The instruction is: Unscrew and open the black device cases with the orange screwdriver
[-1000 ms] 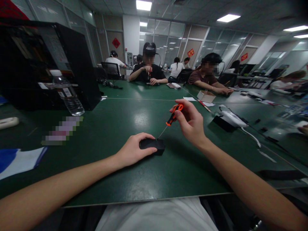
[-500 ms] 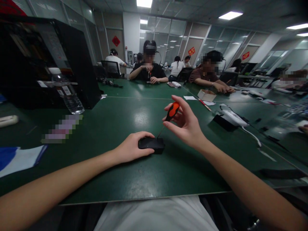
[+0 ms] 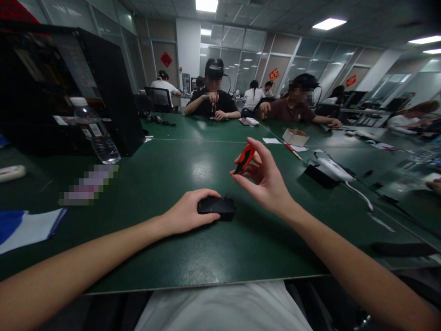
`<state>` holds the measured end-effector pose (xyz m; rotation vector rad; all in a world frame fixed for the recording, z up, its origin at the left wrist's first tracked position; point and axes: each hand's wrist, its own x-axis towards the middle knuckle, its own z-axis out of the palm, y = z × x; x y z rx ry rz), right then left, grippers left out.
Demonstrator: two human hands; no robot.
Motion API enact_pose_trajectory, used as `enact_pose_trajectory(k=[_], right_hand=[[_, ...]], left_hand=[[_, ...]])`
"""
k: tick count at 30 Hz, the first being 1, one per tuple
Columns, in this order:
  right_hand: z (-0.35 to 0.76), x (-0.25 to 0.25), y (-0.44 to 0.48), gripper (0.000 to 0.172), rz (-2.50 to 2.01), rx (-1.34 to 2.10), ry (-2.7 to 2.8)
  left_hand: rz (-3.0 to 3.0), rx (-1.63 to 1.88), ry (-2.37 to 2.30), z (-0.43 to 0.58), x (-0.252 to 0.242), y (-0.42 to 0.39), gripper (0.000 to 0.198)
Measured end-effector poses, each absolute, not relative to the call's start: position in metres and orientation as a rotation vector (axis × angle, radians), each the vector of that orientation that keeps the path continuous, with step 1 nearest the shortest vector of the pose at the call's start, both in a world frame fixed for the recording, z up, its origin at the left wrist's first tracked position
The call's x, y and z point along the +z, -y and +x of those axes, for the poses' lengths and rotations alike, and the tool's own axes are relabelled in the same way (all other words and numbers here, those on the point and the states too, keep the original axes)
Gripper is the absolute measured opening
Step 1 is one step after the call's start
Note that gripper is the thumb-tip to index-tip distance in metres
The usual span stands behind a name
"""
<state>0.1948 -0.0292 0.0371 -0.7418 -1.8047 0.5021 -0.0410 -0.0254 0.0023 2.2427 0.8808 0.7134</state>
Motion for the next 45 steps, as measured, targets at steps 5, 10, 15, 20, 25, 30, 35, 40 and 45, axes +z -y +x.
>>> enact_pose_trajectory(k=[5,10,15,20,25,30,35,40,45], right_hand=[[0.191,0.033,0.03,0.079,-0.717,0.52,1.795],[0.18,0.031,0.04,0.077,-0.669,0.531,1.691],[0.169,0.027,0.052,0.074,-0.613,0.612,1.701],[0.168,0.021,0.05,0.072,-0.591,0.638,1.743],[0.17,0.021,0.048,0.073,-0.6,0.635,1.757],[0.169,0.021,0.051,0.071,-0.566,0.604,1.804],[0.169,0.022,0.05,0.07,-0.468,0.523,1.86],[0.168,0.028,0.05,0.065,-0.448,0.497,1.878],[0.166,0.031,0.054,0.065,-0.42,0.609,1.906]], left_hand=[[2.251,0.713,-0.885,-0.041,0.002,0.025,0.042],[2.246,0.71,-0.877,-0.041,0.001,0.025,0.043],[2.232,0.721,-0.851,-0.041,-0.001,0.024,0.042],[2.225,0.723,-0.839,-0.041,-0.002,0.024,0.042],[2.219,0.732,-0.834,-0.041,-0.003,0.023,0.042],[2.224,0.739,-0.826,-0.041,-0.003,0.023,0.041],[2.239,0.752,-0.821,-0.04,-0.002,0.025,0.039],[2.32,0.885,-0.745,-0.041,0.0,0.028,0.037],[2.378,0.906,-0.665,-0.042,0.001,0.03,0.042]])
